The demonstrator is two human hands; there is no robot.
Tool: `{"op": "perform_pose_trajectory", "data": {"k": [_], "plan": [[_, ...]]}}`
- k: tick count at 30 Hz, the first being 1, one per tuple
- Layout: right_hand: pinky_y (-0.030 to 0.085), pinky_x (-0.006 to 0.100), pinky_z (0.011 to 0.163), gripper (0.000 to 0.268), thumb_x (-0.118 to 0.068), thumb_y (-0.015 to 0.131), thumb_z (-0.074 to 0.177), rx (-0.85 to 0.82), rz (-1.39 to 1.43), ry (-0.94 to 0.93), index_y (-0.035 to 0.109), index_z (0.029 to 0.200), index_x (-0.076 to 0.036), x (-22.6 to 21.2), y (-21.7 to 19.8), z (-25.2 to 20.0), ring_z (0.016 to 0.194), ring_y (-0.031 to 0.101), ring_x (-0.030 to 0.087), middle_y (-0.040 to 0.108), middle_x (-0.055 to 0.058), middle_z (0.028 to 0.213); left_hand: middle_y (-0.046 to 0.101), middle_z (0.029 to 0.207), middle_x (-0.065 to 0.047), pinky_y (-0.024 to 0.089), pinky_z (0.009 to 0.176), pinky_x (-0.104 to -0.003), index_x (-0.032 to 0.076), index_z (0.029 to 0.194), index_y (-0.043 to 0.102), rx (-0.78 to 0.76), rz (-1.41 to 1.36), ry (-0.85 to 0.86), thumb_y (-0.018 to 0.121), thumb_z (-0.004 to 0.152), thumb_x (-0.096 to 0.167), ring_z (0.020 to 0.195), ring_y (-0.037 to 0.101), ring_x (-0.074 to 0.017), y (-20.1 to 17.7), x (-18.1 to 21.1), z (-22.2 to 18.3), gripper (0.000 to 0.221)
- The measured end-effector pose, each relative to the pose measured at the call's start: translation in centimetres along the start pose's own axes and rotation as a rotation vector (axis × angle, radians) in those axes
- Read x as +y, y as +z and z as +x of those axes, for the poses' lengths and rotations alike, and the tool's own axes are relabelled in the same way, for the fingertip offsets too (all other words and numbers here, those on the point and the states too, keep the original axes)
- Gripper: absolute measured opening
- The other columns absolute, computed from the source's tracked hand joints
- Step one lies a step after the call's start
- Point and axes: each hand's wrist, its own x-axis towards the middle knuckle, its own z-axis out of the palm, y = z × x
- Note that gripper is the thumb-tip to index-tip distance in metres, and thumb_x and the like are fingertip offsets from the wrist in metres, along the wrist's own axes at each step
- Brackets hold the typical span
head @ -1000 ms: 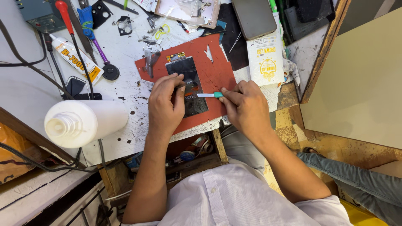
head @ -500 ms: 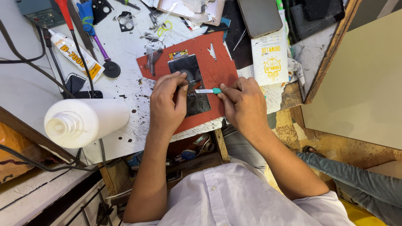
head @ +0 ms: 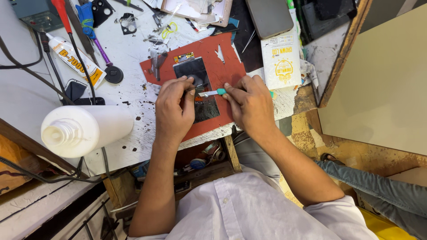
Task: The person scrapes adhesive and debris from a mobile phone screen using a small metal tool while holding the screen on a red work mat.
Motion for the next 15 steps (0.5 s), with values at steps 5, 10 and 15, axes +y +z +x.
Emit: {"op": "perform_pose_trajectory", "data": {"k": [5, 10, 15], "plan": [[0.045, 0.04, 0.067, 0.014, -0.013, 0.082, 0.089, 0.0, 0.002, 0.011, 0.081, 0.101, -0.006, 0.2, -0.3, -0.5, 0.079, 0.054, 0.027, 0.06, 0.007, 0.084, 0.076, 0.11, -0.013, 0.054, 0.1, -0.043, -0.001, 0.1, 0.067, 0.017, -0.035, -0.01, 0.067, 0.096, -0.001, 0.118, 0.068, -0.0313, 0.1, 0.0, -0.2, 0.003], [0.046, 0.039, 0.067, 0.018, -0.015, 0.083, 0.087, -0.038, -0.001, 0.051, 0.082, 0.102, -0.007, 0.3, -1.8, -1.4, 0.079, 0.055, 0.026, 0.059, 0.006, 0.082, 0.076, 0.111, -0.013, 0.054, 0.1, -0.043, 0.0, 0.1, 0.068, 0.024, -0.022, -0.014, 0.067, 0.098, 0.002, 0.119, 0.068, -0.0308, 0.2, -0.3, -0.1, 0.003], [0.046, 0.04, 0.069, 0.016, -0.013, 0.083, 0.088, -0.052, 0.011, 0.062, 0.082, 0.103, -0.007, 0.3, -1.7, -1.9, 0.081, 0.055, 0.026, 0.06, 0.005, 0.083, 0.076, 0.111, -0.013, 0.053, 0.101, -0.043, -0.001, 0.101, 0.067, 0.023, -0.023, -0.014, 0.067, 0.098, 0.002, 0.119, 0.067, -0.0308, 0.3, -0.4, -0.2, 0.004]]}}
